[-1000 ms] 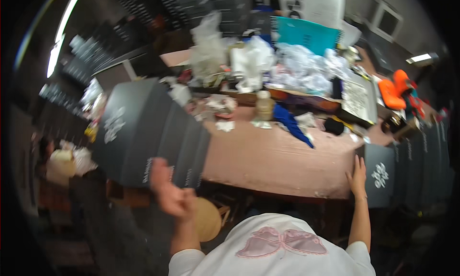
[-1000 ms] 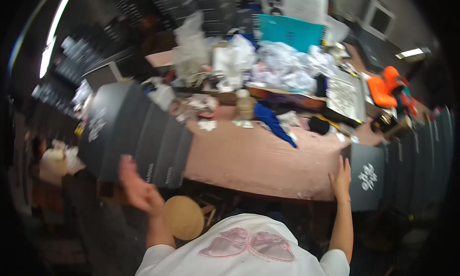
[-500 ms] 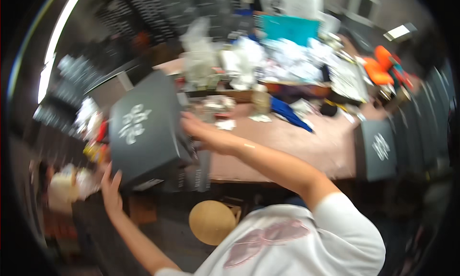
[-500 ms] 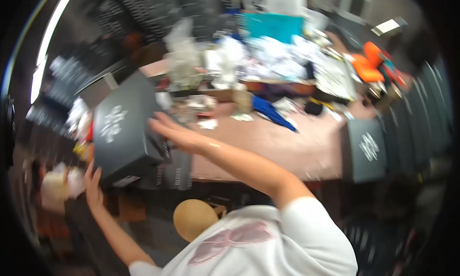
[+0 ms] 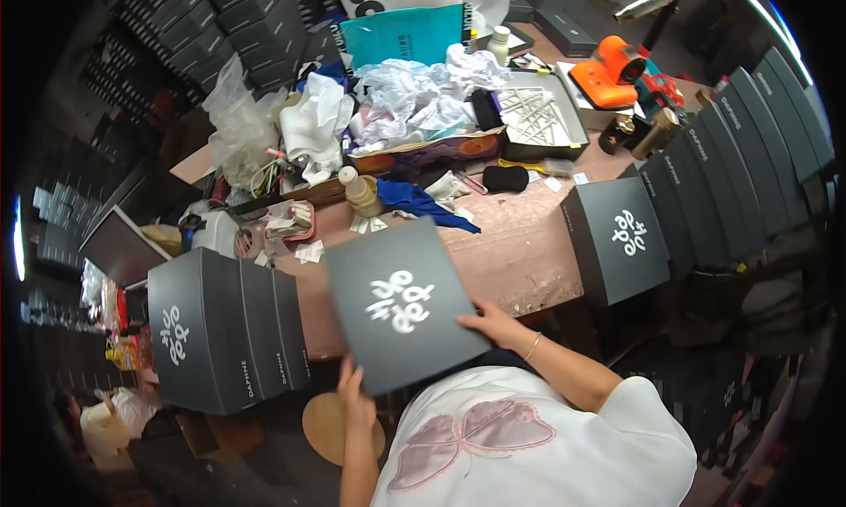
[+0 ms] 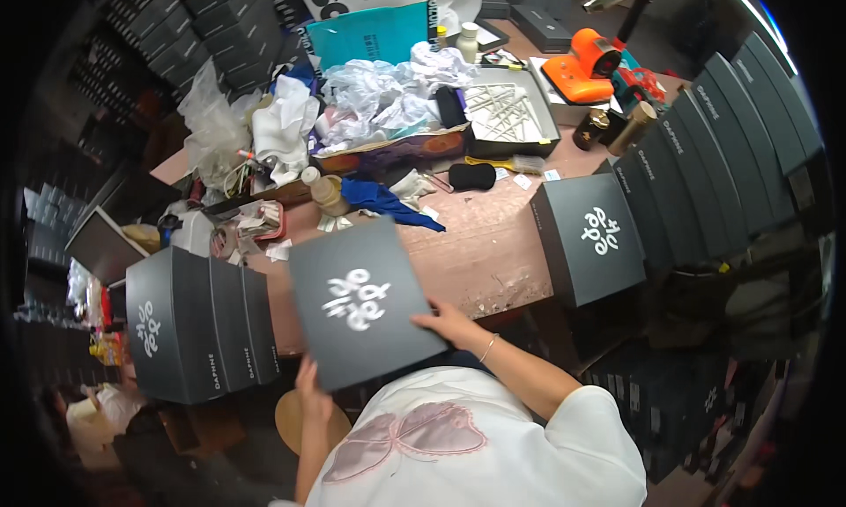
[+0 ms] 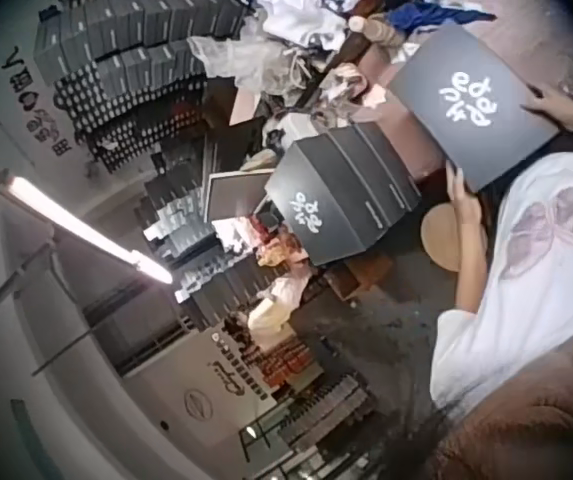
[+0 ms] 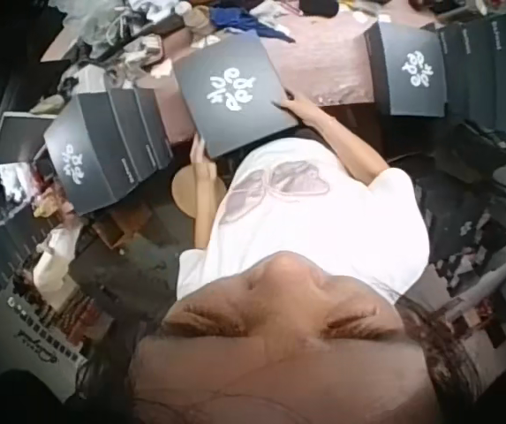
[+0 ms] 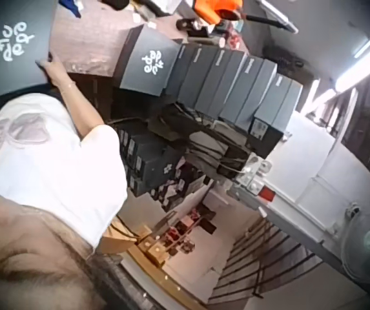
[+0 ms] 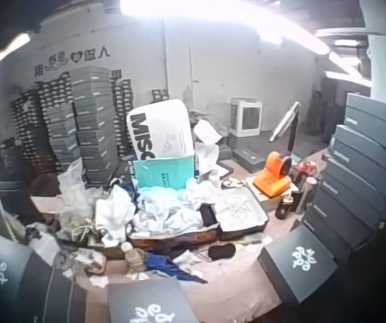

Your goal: Packing high-heeled shoes into boxes by wrapping them in protective paper and placing them inside with silica gel packets.

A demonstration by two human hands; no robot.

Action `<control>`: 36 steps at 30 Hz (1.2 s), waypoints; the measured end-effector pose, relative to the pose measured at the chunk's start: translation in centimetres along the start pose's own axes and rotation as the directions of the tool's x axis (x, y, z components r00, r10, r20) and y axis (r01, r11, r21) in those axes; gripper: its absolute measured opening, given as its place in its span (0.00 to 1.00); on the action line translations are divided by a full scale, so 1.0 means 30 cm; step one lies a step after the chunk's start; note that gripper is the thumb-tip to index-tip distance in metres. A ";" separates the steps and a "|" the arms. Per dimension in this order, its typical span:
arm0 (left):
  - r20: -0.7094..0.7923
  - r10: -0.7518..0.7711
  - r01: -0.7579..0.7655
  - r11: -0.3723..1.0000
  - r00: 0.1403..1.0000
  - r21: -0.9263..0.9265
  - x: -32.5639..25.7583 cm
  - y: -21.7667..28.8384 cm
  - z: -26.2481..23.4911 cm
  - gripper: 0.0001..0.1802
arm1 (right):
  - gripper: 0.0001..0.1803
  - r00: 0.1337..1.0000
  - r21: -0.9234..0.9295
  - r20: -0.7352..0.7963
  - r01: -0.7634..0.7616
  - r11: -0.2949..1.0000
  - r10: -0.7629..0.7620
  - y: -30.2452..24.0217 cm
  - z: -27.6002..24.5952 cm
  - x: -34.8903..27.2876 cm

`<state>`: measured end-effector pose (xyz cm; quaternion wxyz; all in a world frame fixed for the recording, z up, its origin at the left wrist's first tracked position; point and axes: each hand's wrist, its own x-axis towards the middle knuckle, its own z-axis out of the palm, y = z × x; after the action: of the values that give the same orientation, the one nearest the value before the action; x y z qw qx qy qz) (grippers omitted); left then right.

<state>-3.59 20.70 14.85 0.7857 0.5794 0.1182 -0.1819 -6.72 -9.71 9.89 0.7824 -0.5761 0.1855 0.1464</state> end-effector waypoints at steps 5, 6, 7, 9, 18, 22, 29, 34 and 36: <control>-0.053 -0.439 0.413 0.874 0.897 -0.256 0.294 -0.204 0.081 0.22 | 0.25 0.941 -0.112 -0.149 -0.323 0.940 0.305 0.038 -0.256 0.070; -0.051 -0.457 0.431 0.866 0.888 -0.253 0.313 -0.199 0.101 0.23 | 0.21 0.918 0.029 -0.148 -0.368 0.929 0.368 0.028 -0.280 0.063; -0.043 -0.476 0.451 0.857 0.879 -0.250 0.331 -0.199 0.125 0.25 | 0.19 0.891 0.168 -0.145 -0.406 0.898 0.430 0.011 -0.305 0.050; 0.026 -0.451 0.443 0.862 0.892 -0.246 0.353 -0.214 0.147 0.28 | 0.19 0.912 0.290 -0.062 -0.372 0.882 0.405 0.011 -0.367 0.035; 0.086 -0.442 0.450 0.865 0.893 -0.221 0.377 -0.214 0.185 0.43 | 0.29 0.951 0.389 -0.124 -0.216 0.896 0.283 -0.035 -0.370 -0.005; 0.104 -0.473 0.483 0.840 0.875 -0.249 0.382 -0.184 0.194 0.45 | 0.31 0.946 0.306 -0.116 -0.254 0.918 0.301 -0.050 -0.376 -0.011; 0.168 -0.496 0.522 0.773 0.852 -0.360 0.397 -0.186 0.138 0.46 | 0.37 0.973 0.504 0.029 -0.211 0.837 0.228 0.001 -0.360 -0.069; 0.257 -0.440 0.509 0.721 0.861 -0.471 0.411 -0.239 0.120 0.41 | 0.39 0.965 0.387 -0.171 -0.122 0.914 0.201 0.030 -0.335 -0.083; 0.253 -0.464 0.528 0.768 0.849 -0.361 0.398 -0.206 0.159 0.38 | 0.33 0.926 0.318 -0.226 -0.225 0.921 0.304 -0.010 -0.335 -0.079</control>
<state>4.51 12.75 6.19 0.8210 0.3303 0.2444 -0.3965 -9.92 -19.45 8.53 0.7974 -0.4406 0.3866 0.1432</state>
